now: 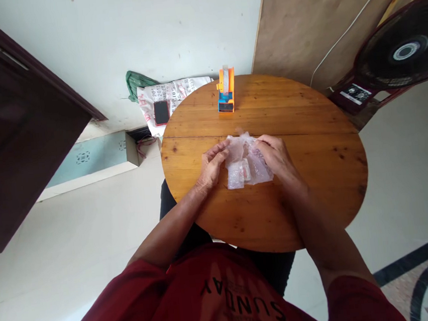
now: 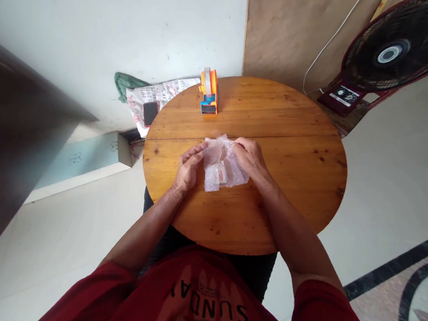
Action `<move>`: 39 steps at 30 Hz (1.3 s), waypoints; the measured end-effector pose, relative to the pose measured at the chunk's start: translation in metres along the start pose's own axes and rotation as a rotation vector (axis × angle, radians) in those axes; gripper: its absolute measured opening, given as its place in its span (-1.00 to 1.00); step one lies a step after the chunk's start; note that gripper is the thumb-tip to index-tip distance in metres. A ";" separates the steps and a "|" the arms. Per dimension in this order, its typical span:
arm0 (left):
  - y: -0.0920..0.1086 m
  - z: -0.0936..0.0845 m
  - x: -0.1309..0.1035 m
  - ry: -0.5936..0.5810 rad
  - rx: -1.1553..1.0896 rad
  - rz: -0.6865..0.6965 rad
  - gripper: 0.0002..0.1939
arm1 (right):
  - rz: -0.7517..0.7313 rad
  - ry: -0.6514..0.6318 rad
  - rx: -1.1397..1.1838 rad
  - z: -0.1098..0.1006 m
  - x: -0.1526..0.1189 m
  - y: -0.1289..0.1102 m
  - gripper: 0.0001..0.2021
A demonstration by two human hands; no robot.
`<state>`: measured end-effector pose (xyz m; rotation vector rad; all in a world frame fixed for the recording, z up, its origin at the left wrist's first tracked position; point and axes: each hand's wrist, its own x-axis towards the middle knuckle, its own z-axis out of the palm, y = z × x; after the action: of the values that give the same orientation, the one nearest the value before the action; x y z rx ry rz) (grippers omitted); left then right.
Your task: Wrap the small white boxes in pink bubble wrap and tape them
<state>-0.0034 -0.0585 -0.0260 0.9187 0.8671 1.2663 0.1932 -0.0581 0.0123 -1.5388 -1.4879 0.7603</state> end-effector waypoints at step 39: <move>0.002 -0.014 0.012 0.204 0.317 0.123 -0.84 | 0.011 0.257 -0.318 -0.018 0.024 0.040 -0.75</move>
<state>-0.0163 -0.0455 -0.0302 1.1193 1.2123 1.3686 0.2303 -0.0349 -0.0116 -1.8053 -1.4551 0.3238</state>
